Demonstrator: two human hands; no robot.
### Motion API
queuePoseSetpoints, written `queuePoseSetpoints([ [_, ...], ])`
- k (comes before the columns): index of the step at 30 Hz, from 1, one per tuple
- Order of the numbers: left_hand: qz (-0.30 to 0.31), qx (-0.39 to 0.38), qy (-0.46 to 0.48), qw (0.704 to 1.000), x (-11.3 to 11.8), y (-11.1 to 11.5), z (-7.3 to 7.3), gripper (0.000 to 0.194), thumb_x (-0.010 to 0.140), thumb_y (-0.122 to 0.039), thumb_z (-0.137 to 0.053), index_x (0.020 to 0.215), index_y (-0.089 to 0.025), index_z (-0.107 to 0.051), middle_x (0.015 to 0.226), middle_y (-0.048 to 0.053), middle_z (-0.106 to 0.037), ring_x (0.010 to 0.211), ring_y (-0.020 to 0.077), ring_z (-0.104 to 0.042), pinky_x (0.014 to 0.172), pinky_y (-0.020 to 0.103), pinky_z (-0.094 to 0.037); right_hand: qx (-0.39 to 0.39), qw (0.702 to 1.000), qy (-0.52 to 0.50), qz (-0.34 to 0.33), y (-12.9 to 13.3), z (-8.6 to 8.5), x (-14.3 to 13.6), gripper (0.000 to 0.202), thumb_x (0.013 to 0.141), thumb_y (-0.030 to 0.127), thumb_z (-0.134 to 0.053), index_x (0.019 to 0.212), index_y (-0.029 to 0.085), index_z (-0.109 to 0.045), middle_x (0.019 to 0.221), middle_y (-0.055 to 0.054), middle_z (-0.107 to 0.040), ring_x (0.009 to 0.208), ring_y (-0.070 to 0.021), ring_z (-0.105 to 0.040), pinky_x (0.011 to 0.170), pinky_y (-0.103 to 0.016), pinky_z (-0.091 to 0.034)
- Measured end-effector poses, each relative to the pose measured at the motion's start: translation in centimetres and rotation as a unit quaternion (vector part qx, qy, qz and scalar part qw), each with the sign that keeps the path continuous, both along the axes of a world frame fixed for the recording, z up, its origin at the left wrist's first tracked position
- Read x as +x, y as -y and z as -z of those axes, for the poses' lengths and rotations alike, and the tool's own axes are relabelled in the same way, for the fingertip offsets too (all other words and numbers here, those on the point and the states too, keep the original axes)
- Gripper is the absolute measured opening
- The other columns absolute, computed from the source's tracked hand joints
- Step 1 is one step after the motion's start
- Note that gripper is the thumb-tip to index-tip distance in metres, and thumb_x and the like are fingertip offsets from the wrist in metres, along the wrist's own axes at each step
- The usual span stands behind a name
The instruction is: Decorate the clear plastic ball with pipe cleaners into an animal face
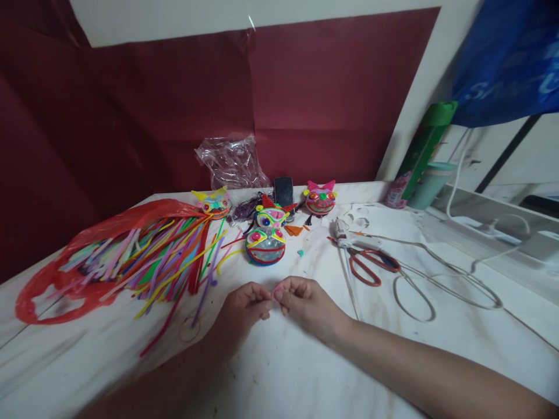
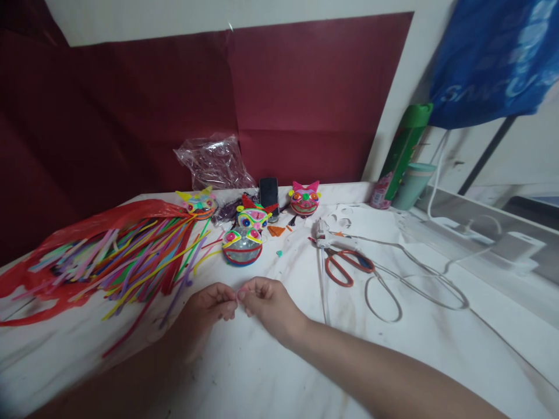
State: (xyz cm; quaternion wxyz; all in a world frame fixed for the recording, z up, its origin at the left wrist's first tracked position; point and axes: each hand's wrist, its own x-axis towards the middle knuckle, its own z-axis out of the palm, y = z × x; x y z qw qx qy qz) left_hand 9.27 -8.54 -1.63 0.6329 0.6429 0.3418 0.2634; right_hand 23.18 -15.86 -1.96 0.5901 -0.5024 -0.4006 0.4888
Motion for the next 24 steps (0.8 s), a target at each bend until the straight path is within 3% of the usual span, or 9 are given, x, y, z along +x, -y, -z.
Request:
queuePoseSetpoints([
  [6,0.01,0.011,-0.03,0.999,0.0,0.08,0.12,0.013,0.062,-0.028,-0.063,0.066,-0.015,-0.059,0.054,-0.004,-0.054,0.053,0.0104,-0.044,0.055,0.024,-0.033,0.0,1.0,-0.019,0.005,-0.04,-0.12,-0.15,0.039,0.06,0.052,-0.075,0.066,0.014,-0.064,0.053,0.004,-0.053,0.05,-0.0069,-0.038,0.051,-0.023,-0.028],
  [14,-0.018,0.03,-0.002,0.999,-0.19,0.23,-0.25,0.011,0.064,-0.026,-0.061,0.061,-0.016,-0.059,0.052,-0.003,-0.053,0.053,0.0114,-0.045,0.056,0.025,-0.033,0.034,0.995,-0.077,-0.048,0.18,-0.61,-0.58,0.037,0.062,0.046,-0.077,0.076,0.016,-0.062,0.057,0.002,-0.06,0.052,-0.0086,-0.047,0.054,-0.024,-0.034],
  [24,0.003,0.074,0.012,0.997,-0.46,0.17,-0.39,0.02,0.073,-0.031,-0.058,0.06,-0.016,-0.057,0.053,-0.002,-0.052,0.055,0.0122,-0.046,0.058,0.026,-0.034,0.018,1.0,-0.018,-0.014,-0.01,0.11,-0.28,0.04,0.064,0.052,-0.072,0.066,0.015,-0.057,0.053,0.003,-0.054,0.049,-0.0076,-0.042,0.05,-0.024,-0.031],
])
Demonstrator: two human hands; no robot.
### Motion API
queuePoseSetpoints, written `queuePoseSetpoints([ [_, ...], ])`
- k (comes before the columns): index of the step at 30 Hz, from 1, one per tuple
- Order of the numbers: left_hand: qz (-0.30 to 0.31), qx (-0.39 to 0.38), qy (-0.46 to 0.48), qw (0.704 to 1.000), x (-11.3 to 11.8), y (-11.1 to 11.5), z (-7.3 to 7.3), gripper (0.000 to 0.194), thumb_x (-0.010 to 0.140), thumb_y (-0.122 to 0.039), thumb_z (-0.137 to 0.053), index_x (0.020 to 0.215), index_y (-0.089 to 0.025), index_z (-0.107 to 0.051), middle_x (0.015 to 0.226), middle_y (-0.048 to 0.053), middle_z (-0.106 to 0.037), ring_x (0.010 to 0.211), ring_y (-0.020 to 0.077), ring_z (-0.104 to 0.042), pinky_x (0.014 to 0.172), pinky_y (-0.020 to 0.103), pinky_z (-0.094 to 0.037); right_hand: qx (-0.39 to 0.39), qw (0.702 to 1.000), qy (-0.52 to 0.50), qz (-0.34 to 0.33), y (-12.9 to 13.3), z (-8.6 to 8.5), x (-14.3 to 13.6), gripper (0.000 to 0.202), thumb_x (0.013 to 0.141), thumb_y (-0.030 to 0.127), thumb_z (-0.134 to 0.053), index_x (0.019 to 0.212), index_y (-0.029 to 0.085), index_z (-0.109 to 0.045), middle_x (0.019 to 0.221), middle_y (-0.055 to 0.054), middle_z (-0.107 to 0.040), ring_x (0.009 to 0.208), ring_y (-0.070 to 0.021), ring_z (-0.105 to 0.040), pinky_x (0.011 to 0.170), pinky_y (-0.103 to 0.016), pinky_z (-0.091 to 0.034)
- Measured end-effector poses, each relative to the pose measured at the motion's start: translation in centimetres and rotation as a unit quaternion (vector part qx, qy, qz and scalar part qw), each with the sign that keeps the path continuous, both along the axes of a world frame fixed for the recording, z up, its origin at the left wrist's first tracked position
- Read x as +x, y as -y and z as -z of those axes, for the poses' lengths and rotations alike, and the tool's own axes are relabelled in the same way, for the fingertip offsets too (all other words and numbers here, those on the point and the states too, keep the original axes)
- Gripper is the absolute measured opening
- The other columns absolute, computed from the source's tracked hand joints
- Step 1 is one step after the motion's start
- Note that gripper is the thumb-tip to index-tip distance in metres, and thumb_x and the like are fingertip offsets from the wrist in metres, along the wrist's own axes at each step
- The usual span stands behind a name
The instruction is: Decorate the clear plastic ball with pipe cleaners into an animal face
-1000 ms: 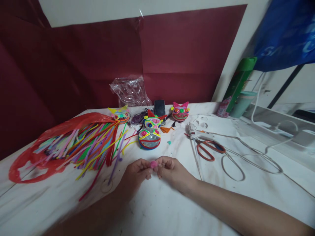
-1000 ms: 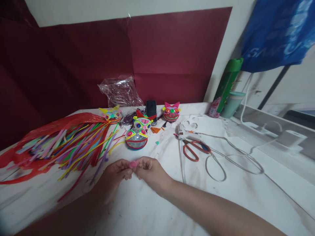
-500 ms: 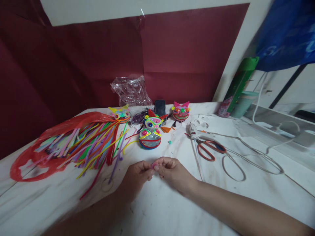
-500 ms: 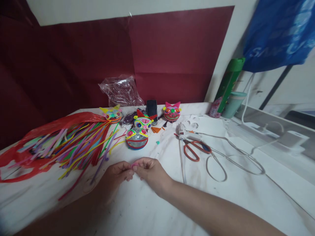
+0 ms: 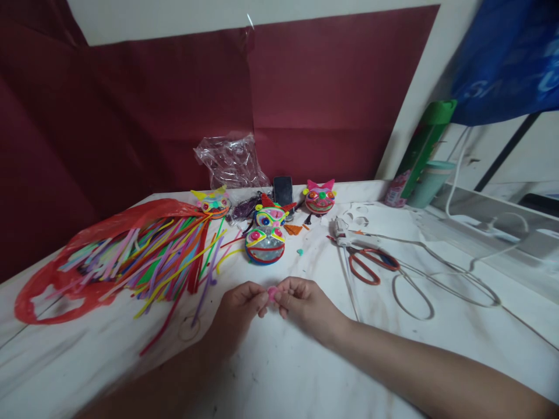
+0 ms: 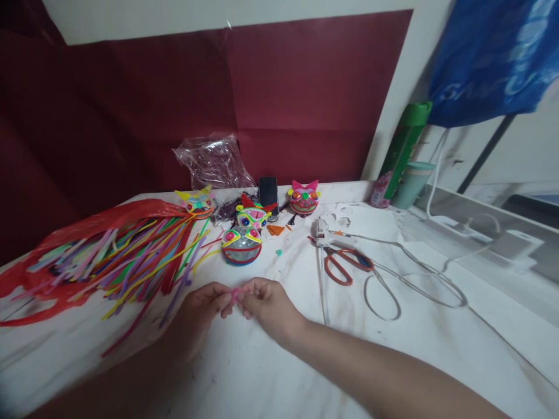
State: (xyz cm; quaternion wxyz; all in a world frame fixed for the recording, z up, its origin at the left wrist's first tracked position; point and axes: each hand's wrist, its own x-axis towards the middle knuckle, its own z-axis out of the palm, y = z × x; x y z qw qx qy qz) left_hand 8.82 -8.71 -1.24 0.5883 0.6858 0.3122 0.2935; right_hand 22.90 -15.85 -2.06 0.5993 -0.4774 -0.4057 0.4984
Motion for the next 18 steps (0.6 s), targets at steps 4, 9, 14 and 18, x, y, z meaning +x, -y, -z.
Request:
queuePoseSetpoints([
  [4,0.0,0.008,-0.016,1.0,-0.05,0.09,0.07,0.021,0.073,-0.032,-0.058,0.06,-0.016,-0.058,0.052,-0.002,-0.052,0.054,0.0122,-0.046,0.057,0.026,-0.034,0.004,0.999,0.05,0.011,0.17,0.11,-0.02,0.037,0.068,0.05,-0.07,0.065,0.016,-0.055,0.051,0.005,-0.05,0.048,-0.0082,-0.04,0.048,-0.023,-0.029],
  [9,-0.025,-0.003,-0.051,0.998,0.14,0.3,-0.05,0.019,0.067,-0.033,-0.063,0.065,-0.015,-0.061,0.052,-0.003,-0.054,0.052,0.0112,-0.045,0.053,0.024,-0.033,0.001,0.995,0.092,0.023,0.45,0.1,-0.35,0.037,0.071,0.052,-0.064,0.065,0.017,-0.054,0.052,0.004,-0.048,0.048,-0.0084,-0.038,0.046,-0.023,-0.028],
  [14,-0.014,0.009,-0.035,0.999,0.08,-0.01,-0.02,0.019,0.069,-0.032,-0.062,0.063,-0.015,-0.059,0.052,-0.004,-0.051,0.052,0.0098,-0.043,0.052,0.023,-0.032,0.009,0.997,0.081,0.008,0.51,-0.25,-0.53,0.032,0.07,0.047,-0.064,0.066,0.017,-0.055,0.054,0.004,-0.049,0.05,-0.0086,-0.04,0.048,-0.023,-0.03],
  [18,-0.011,-0.016,0.015,1.0,0.07,-0.27,0.24,0.022,0.071,-0.035,-0.063,0.064,-0.015,-0.058,0.054,-0.004,-0.052,0.055,0.01,-0.044,0.056,0.024,-0.035,0.015,0.997,0.079,0.004,0.41,-0.44,-0.26,0.02,0.072,0.035,-0.06,0.068,0.015,-0.058,0.057,0.003,-0.052,0.053,-0.0092,-0.043,0.053,-0.023,-0.033],
])
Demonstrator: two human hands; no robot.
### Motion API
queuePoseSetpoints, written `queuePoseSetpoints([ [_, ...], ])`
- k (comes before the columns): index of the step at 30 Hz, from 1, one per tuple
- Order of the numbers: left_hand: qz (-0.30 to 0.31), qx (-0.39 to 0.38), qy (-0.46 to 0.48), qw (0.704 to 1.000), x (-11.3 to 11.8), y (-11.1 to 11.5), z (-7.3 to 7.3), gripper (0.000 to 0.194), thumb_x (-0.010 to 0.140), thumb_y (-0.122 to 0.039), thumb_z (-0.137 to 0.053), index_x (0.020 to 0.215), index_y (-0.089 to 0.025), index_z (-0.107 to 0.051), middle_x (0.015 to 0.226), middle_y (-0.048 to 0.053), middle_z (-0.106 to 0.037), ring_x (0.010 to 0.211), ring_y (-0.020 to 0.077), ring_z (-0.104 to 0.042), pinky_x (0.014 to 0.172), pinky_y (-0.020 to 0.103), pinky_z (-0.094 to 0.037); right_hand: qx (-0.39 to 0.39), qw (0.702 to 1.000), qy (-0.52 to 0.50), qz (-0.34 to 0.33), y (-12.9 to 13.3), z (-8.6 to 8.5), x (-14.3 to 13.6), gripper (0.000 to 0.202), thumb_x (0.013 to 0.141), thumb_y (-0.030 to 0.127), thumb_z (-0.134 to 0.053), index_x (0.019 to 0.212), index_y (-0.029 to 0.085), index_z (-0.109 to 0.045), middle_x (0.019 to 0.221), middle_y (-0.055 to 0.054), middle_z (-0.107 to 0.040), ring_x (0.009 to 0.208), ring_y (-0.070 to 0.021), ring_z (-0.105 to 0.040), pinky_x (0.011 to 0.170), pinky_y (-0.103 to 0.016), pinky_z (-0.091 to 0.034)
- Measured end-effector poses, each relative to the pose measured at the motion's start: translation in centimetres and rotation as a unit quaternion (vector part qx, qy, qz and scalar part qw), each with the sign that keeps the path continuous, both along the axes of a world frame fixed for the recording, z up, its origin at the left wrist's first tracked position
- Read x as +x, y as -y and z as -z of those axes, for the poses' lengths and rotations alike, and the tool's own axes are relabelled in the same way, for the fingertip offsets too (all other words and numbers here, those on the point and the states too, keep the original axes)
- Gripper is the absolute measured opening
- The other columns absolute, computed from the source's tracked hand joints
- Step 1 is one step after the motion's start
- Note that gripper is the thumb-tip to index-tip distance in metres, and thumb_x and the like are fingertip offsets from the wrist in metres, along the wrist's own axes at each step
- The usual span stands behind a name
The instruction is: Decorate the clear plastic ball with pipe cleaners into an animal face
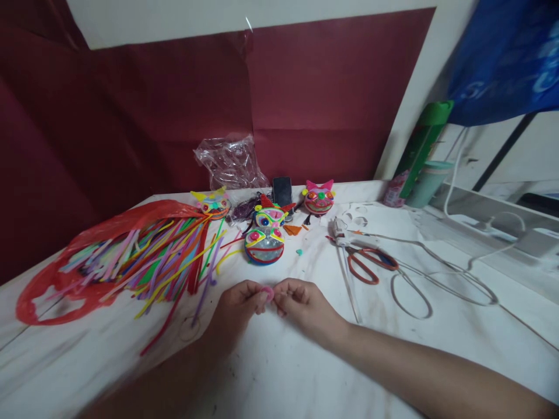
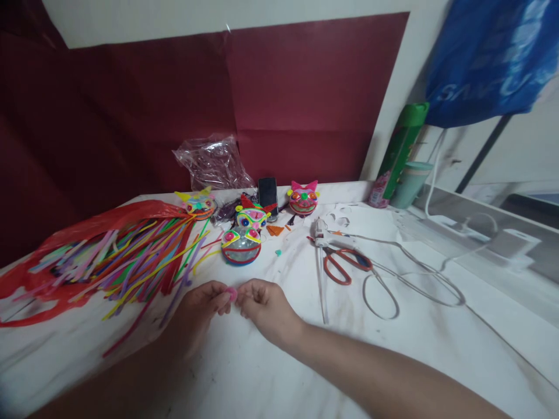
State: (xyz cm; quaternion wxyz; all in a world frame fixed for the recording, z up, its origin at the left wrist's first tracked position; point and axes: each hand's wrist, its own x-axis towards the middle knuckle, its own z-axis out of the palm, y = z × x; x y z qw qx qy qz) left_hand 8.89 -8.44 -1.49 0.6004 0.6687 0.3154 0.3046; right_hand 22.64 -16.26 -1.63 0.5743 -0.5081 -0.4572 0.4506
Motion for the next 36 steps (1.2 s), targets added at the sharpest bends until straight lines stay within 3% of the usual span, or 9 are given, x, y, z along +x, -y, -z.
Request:
queuePoseSetpoints([
  [3,-0.001,-0.005,0.001,1.0,0.0,0.0,0.1,0.021,0.071,-0.034,-0.062,0.064,-0.015,-0.058,0.053,-0.004,-0.052,0.054,0.0099,-0.044,0.056,0.024,-0.034,-0.002,1.0,0.002,0.005,0.0,0.1,0.2,0.02,0.072,0.035,-0.06,0.069,0.015,-0.058,0.057,0.002,-0.052,0.054,-0.0095,-0.044,0.053,-0.024,-0.033],
  [11,0.002,0.011,-0.053,0.999,0.0,0.3,-0.2,0.018,0.067,-0.032,-0.062,0.066,-0.014,-0.061,0.052,-0.003,-0.052,0.052,0.0102,-0.043,0.053,0.024,-0.032,0.032,0.999,0.007,-0.007,0.1,0.8,0.0,0.039,0.073,0.053,-0.061,0.064,0.017,-0.051,0.054,0.005,-0.043,0.05,-0.0075,-0.034,0.047,-0.022,-0.026],
  [16,0.019,0.012,-0.048,0.999,0.1,0.1,-0.8,0.018,0.067,-0.032,-0.059,0.066,-0.014,-0.06,0.053,-0.003,-0.053,0.054,0.0106,-0.045,0.055,0.024,-0.034,0.02,0.999,0.026,-0.029,0.1,0.3,0.5,0.042,0.075,0.056,-0.058,0.066,0.016,-0.055,0.057,0.003,-0.05,0.052,-0.0085,-0.041,0.05,-0.023,-0.031],
  [22,0.035,0.009,-0.102,0.994,0.2,0.2,-0.9,0.019,0.064,-0.034,-0.06,0.06,-0.017,-0.052,0.048,-0.007,-0.041,0.047,0.0074,-0.032,0.047,0.022,-0.024,-0.016,1.0,0.0,-0.024,-0.1,-0.1,0.8,0.036,0.073,0.05,-0.064,0.066,0.015,-0.055,0.055,0.003,-0.053,0.051,-0.0081,-0.044,0.052,-0.022,-0.032],
  [31,0.089,-0.006,-0.046,0.995,-0.1,0.3,-1.7,0.018,0.064,-0.031,-0.065,0.062,-0.014,-0.059,0.051,-0.005,-0.047,0.051,0.0082,-0.037,0.05,0.023,-0.028,-0.018,0.996,-0.064,-0.063,-0.1,-0.1,0.9,0.04,0.069,0.054,-0.068,0.067,0.015,-0.055,0.052,0.004,-0.054,0.049,-0.0077,-0.044,0.052,-0.023,-0.03],
  [36,0.113,-0.081,-0.003,0.99,0.0,0.2,-1.6,0.015,0.059,-0.027,-0.068,0.056,-0.014,-0.06,0.047,-0.003,-0.053,0.048,0.0085,-0.042,0.051,0.023,-0.03,0.006,0.994,-0.054,-0.1,0.2,-0.5,0.5,0.048,0.069,0.062,-0.063,0.068,0.016,-0.053,0.056,0.002,-0.054,0.052,-0.0097,-0.046,0.053,-0.024,-0.033],
])
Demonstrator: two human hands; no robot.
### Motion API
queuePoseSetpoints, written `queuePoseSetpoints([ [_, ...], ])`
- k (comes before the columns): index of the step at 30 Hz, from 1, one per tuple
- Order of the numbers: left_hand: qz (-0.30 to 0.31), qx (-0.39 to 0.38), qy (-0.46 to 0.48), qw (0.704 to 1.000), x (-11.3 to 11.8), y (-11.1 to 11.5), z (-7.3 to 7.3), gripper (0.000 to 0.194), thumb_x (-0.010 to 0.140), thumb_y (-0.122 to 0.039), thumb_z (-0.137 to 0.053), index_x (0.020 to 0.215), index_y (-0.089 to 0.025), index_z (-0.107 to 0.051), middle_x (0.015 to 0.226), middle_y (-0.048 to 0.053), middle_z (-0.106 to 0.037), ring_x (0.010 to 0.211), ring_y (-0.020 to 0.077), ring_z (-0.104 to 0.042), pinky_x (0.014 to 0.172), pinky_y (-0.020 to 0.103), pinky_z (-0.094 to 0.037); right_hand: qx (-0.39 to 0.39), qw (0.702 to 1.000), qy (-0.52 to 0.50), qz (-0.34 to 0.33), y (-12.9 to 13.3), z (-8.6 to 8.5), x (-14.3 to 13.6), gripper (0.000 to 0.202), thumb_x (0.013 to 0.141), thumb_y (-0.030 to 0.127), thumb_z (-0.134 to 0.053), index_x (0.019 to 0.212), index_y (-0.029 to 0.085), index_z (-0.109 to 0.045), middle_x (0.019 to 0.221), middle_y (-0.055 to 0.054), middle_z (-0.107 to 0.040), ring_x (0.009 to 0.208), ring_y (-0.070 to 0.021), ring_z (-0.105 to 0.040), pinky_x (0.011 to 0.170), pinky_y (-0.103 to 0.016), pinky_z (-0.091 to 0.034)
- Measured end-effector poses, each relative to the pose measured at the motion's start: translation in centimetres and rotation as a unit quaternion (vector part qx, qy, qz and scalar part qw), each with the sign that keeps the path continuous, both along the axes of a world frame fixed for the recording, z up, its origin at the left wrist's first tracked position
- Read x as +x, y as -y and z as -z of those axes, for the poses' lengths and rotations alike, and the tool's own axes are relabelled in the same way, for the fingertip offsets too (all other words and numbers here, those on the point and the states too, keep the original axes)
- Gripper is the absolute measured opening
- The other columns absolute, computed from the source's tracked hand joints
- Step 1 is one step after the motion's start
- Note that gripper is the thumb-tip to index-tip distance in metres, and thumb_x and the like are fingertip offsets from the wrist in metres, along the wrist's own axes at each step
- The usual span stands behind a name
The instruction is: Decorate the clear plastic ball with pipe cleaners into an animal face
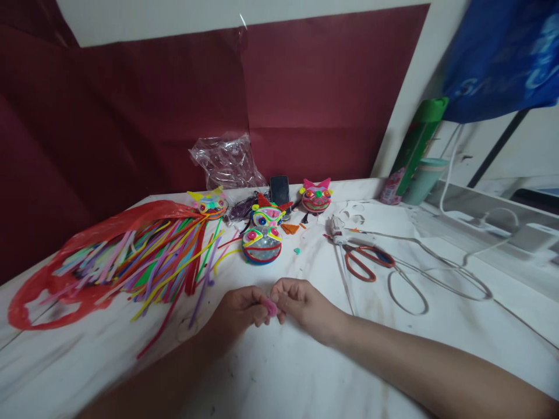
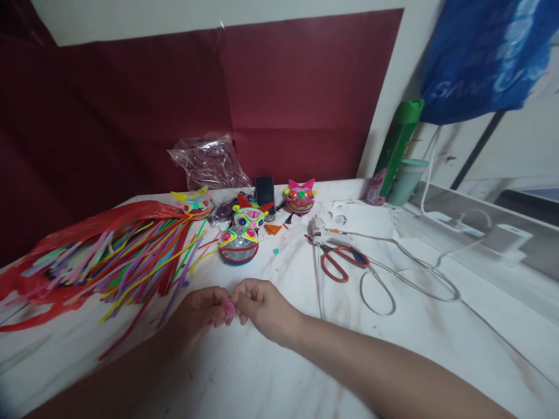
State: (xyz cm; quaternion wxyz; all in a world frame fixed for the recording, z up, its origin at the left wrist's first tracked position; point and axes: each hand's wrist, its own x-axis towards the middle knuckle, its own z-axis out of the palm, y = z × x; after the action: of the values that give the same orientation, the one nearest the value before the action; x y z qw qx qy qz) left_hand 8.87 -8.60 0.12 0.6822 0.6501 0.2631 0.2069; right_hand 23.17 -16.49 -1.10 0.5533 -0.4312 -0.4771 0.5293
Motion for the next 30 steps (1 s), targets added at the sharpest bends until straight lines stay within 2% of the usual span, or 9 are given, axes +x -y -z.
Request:
queuePoseSetpoints([
  [3,0.019,-0.051,0.022,0.998,0.1,-0.1,0.3,0.014,0.056,-0.025,-0.069,0.052,-0.015,-0.06,0.045,-0.002,-0.055,0.043,0.008,-0.041,0.048,0.023,-0.03,0.02,1.0,0.018,0.004,0.2,-0.1,-0.2,0.048,0.071,0.064,-0.06,0.069,0.016,-0.052,0.059,0.001,-0.055,0.053,-0.0097,-0.045,0.052,-0.024,-0.033],
  [6,0.022,-0.054,0.027,0.998,-0.1,-0.3,0.6,0.009,0.054,-0.02,-0.069,0.052,-0.015,-0.062,0.046,-0.002,-0.057,0.045,0.0084,-0.042,0.048,0.023,-0.03,0.036,0.998,0.048,0.019,0.4,-0.1,-0.2,0.047,0.073,0.063,-0.058,0.07,0.017,-0.051,0.06,0.002,-0.053,0.055,-0.0096,-0.043,0.052,-0.024,-0.032],
  [12,-0.011,0.093,-0.015,0.995,-0.7,-0.1,-0.1,0.012,0.065,-0.024,-0.069,0.059,-0.015,-0.064,0.053,-0.003,-0.053,0.053,0.0093,-0.044,0.052,0.023,-0.032,0.016,0.999,0.043,0.02,0.2,-0.3,0.2,0.047,0.069,0.062,-0.063,0.071,0.016,-0.054,0.059,0.004,-0.05,0.055,-0.0091,-0.043,0.054,-0.024,-0.032],
  [17,-0.034,0.152,-0.016,0.988,-0.8,0.3,-0.8,0.012,0.068,-0.025,-0.067,0.063,-0.015,-0.065,0.058,-0.002,-0.055,0.057,0.0107,-0.046,0.055,0.023,-0.035,0.019,0.999,0.032,0.024,0.1,-0.5,0.5,0.045,0.069,0.06,-0.065,0.07,0.016,-0.055,0.059,0.003,-0.051,0.055,-0.0088,-0.044,0.054,-0.023,-0.032],
  [23,-0.035,0.112,-0.015,0.993,-0.7,0.5,-1.1,0.011,0.064,-0.025,-0.067,0.06,-0.014,-0.065,0.053,-0.003,-0.053,0.053,0.0097,-0.044,0.053,0.023,-0.034,0.022,0.999,0.028,0.025,0.1,-0.7,0.5,0.043,0.069,0.056,-0.067,0.072,0.015,-0.057,0.059,0.003,-0.053,0.053,-0.008,-0.043,0.053,-0.023,-0.032],
  [27,-0.006,0.061,-0.007,0.998,-0.7,0.6,-0.3,0.014,0.062,-0.025,-0.07,0.055,-0.015,-0.063,0.051,-0.003,-0.055,0.051,0.0092,-0.044,0.052,0.022,-0.033,0.022,1.0,0.01,0.01,0.2,-0.7,0.1,0.044,0.068,0.057,-0.068,0.071,0.015,-0.056,0.06,0.003,-0.056,0.055,-0.009,-0.048,0.057,-0.024,-0.036],
  [30,-0.001,0.05,-0.008,0.999,-0.6,0.5,0.2,0.015,0.061,-0.025,-0.071,0.054,-0.015,-0.062,0.049,-0.002,-0.055,0.05,0.0092,-0.044,0.051,0.022,-0.033,0.013,1.0,-0.009,-0.001,0.1,-0.5,-0.1,0.044,0.066,0.057,-0.07,0.071,0.016,-0.055,0.06,0.003,-0.056,0.055,-0.0093,-0.049,0.058,-0.025,-0.037],
])
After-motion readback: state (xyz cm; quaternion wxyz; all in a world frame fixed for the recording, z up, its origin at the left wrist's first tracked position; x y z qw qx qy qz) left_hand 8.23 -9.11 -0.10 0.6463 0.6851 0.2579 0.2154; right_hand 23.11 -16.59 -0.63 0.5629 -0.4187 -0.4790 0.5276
